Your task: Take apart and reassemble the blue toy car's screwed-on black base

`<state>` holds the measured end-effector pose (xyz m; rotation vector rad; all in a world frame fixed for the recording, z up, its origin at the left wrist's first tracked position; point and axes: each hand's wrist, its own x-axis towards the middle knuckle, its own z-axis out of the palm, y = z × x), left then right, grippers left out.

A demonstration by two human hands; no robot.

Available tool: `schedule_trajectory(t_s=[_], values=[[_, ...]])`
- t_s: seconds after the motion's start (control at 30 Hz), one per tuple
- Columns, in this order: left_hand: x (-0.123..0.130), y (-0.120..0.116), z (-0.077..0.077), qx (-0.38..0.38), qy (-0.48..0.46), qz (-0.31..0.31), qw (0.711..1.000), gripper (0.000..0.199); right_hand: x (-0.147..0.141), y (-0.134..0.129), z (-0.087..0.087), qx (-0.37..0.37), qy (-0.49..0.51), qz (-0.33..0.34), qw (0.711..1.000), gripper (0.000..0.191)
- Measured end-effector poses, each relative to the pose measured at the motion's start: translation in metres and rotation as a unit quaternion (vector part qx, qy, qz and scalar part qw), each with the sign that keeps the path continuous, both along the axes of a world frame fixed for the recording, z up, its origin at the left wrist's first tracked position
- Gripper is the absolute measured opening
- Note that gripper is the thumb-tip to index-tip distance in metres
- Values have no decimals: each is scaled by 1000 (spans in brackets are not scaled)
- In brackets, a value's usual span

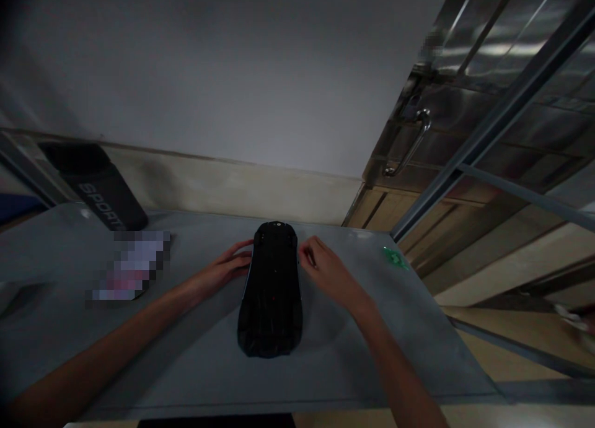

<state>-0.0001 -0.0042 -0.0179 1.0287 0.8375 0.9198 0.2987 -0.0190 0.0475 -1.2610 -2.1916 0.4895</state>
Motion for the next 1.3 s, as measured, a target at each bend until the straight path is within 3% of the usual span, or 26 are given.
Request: schedule_trajectory(t_s=[0.13, 0.27, 0.5, 0.83, 1.03, 1.17, 1.23, 1.3], values=[[1, 0, -1, 4, -30, 10, 999, 66, -43, -3, 17, 7, -29, 106, 994, 10], [1, -2, 0, -17, -35, 20, 999, 65, -73, 0, 23, 44, -124, 140, 981, 15], [1, -2, 0, -13, -35, 14, 999, 63, -84, 5, 37, 75, -248, 177, 949, 19], [0, 2, -7, 4, -30, 5, 1000, 64, -91, 6, 45, 73, -292, 203, 932, 13], [0, 1, -5, -6, -32, 11, 999, 68, -89, 10, 41, 29, -222, 196, 955, 11], [0, 1, -4, -7, -27, 11, 1000, 70, -78, 13, 35, -19, -117, 199, 973, 8], [0, 1, -4, -9, -28, 9, 1000, 70, -66, 16, 32, -26, -38, 177, 983, 11], [0, -1, -2, -10, -28, 6, 1000, 71, -49, 21, 26, -22, 37, 111, 993, 18]])
